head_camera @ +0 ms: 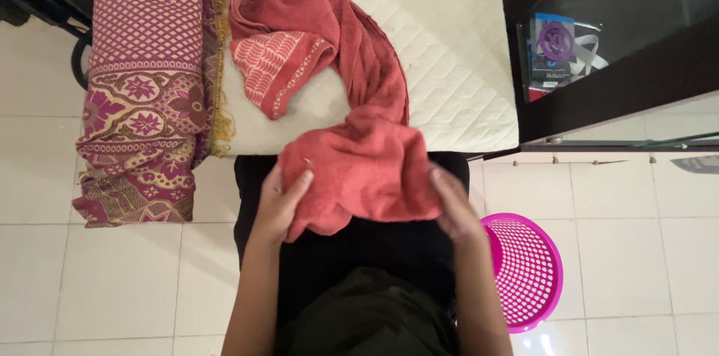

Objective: The person folds a large patterned textile on a white padded surface, then folds a red towel. Both items are folded into compact rectangles and placed on the surface.

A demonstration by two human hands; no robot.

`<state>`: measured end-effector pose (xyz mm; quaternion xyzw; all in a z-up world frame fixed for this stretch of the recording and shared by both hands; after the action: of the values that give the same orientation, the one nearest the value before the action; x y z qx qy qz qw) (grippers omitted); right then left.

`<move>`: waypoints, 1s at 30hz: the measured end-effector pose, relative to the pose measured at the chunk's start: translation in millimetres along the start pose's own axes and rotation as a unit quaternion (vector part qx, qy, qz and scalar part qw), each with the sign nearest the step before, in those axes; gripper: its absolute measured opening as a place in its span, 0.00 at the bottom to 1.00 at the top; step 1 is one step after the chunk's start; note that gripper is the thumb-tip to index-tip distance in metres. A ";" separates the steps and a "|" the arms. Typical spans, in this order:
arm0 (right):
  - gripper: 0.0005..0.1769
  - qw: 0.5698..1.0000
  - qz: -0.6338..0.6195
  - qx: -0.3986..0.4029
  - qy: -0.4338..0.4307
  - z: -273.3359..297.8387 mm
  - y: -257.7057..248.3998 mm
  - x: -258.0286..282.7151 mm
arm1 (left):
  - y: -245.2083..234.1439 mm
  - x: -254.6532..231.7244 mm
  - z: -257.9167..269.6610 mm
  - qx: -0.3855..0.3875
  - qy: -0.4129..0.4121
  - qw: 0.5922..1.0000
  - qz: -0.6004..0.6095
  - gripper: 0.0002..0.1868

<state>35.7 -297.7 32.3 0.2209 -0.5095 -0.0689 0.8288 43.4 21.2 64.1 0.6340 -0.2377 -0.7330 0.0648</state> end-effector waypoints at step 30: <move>0.24 0.825 0.446 0.129 0.323 -16.8 64.4 137.2 | -45.3 -16.1 -15.0 -0.029 -0.030 0.977 -0.210 0.13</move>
<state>107.9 -281.7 165.6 0.0843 -0.2600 0.4494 0.8505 70.2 63.4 57.8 0.6450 -0.0800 -0.7558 -0.0794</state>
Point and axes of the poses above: each hand's wrist, its own z-axis away from the middle knuckle, its own y-axis out of the palm, x = y × z, the point moved 4 cm from there along -z, towards the middle knuckle, and after that the axes turned 15 degrees about x, right-handed, at the moved point
